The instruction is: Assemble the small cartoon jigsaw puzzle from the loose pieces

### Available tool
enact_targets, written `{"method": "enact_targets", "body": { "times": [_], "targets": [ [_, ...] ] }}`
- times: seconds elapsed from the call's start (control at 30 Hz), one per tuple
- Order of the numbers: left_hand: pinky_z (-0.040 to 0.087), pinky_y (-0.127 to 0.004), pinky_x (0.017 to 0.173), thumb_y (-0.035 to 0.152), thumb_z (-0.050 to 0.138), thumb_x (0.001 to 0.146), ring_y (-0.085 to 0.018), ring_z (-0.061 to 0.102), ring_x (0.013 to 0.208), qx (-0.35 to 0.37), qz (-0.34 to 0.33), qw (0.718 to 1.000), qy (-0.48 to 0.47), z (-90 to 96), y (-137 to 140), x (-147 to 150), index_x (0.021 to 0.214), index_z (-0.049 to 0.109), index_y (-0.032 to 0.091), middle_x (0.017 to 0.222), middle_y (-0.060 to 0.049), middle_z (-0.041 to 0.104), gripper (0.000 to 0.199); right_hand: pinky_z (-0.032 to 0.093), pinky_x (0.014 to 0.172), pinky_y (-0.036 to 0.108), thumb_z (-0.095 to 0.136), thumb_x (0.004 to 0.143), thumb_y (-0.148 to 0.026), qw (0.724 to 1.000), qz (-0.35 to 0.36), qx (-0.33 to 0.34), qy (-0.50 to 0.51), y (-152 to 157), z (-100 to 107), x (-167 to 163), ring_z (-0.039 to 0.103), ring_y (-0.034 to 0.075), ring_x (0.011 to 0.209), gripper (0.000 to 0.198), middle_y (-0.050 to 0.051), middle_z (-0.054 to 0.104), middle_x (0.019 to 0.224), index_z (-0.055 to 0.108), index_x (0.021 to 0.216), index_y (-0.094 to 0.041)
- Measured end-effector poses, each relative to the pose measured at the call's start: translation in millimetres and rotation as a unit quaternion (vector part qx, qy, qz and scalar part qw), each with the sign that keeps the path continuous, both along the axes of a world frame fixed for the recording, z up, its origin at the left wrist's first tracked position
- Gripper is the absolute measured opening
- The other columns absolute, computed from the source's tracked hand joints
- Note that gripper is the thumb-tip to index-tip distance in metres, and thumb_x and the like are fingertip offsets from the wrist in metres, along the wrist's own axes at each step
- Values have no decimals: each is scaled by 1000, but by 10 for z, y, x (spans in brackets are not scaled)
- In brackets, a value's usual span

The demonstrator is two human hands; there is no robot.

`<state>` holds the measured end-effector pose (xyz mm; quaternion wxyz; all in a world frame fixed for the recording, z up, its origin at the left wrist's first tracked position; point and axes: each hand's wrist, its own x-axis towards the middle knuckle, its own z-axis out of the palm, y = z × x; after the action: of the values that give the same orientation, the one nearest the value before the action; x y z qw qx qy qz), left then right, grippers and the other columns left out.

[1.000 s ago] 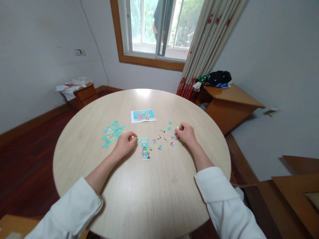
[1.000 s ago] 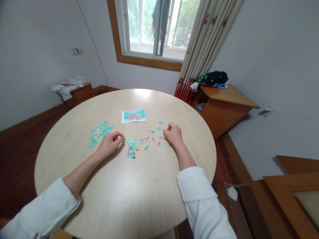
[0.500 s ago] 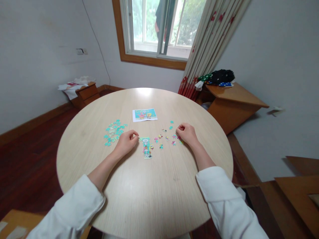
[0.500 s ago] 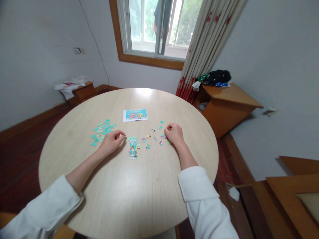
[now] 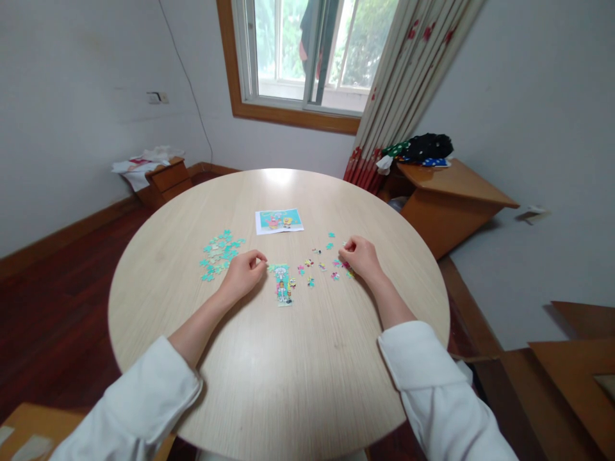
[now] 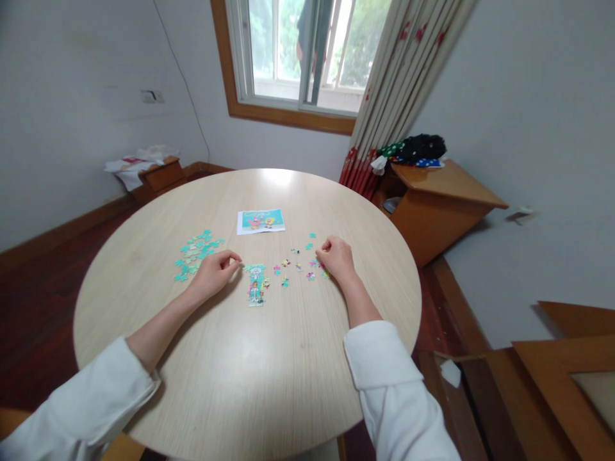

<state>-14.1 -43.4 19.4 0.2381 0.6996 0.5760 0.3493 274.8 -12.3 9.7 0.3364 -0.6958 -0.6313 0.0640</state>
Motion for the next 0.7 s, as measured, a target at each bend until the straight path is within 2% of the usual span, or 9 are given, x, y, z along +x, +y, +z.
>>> {"method": "enact_targets", "body": {
  "times": [0.23,0.43,0.57,0.7],
  "targets": [
    [25,-24,50,26,48,69,-11,36,46,-1,-1,1000,1,8,7,7,69,63,15,44,6,37,18,31,55,24,52,64,-19,1000,-3,-8,4,-20,15,-15,45,11,54,17,-3,49,54,42,51,-19],
    [25,-24,50,26,48,69,-11,36,47,-2,4,1000,8,20,0,6,70,63,15,44,6,36,19,31,56,24,54,70,-24,1000,7,-4,13,-7,5,-11,47,12,54,16,-2,52,55,48,56,-19],
    [25,-24,50,27,48,69,-11,36,47,-3,4,1000,7,8,2,1,70,63,15,44,6,35,19,35,61,26,53,73,-24,1000,15,-6,10,9,-18,8,50,13,59,10,0,57,61,59,69,-18],
    [25,-24,50,27,48,68,-11,35,46,3,3,1000,3,7,4,8,69,63,16,44,6,36,19,38,73,30,56,75,-25,999,49,-14,-6,8,-55,-18,56,15,72,20,3,64,80,66,91,-19]
  ]
}}
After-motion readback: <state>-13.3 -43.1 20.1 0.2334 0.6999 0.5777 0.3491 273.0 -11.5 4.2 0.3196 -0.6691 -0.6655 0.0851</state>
